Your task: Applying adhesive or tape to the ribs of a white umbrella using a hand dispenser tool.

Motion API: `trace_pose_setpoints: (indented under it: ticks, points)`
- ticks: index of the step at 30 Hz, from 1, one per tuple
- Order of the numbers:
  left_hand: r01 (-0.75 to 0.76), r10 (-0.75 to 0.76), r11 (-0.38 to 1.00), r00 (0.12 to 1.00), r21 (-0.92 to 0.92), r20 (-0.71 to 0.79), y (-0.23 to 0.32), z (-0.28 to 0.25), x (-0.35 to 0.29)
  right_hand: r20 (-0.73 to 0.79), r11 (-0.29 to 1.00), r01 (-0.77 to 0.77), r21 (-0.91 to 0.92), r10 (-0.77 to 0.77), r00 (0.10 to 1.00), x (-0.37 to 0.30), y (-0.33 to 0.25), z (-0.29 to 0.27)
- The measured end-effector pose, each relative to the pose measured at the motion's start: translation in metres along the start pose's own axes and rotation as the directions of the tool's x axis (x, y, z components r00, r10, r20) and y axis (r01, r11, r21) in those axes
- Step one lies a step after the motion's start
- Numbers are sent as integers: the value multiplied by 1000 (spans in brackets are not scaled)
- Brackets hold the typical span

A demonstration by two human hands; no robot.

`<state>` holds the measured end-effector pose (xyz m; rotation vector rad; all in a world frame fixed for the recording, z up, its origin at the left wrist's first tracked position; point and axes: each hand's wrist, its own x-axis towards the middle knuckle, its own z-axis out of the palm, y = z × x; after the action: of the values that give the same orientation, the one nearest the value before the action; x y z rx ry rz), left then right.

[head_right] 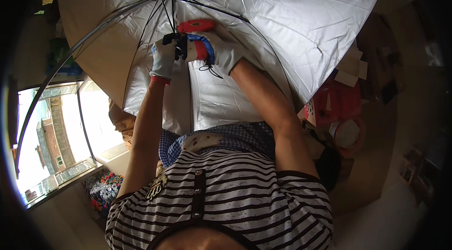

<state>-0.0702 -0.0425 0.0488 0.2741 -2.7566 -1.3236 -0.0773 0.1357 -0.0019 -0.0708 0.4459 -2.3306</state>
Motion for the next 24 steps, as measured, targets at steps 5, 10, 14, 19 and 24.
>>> trace_pose_setpoints:
  ticks: [5,10,14,19,24]
  points:
    - [-69,69,997,998,-39,-2,11,4,-5,31,995,-24,93,21,999,0,3,2]
    - [-80,79,994,997,-70,-18,0,2,-2,-124,993,79,90,-68,990,-10,10,30]
    - [-69,71,995,997,-66,29,8,1,-6,-106,990,93,107,-82,991,-7,9,23]
    - [-191,190,981,981,38,45,10,3,-4,-48,993,96,64,-93,994,5,6,4]
    - [-434,433,881,900,189,46,-1,1,-8,-71,999,-40,16,41,997,12,-10,26]
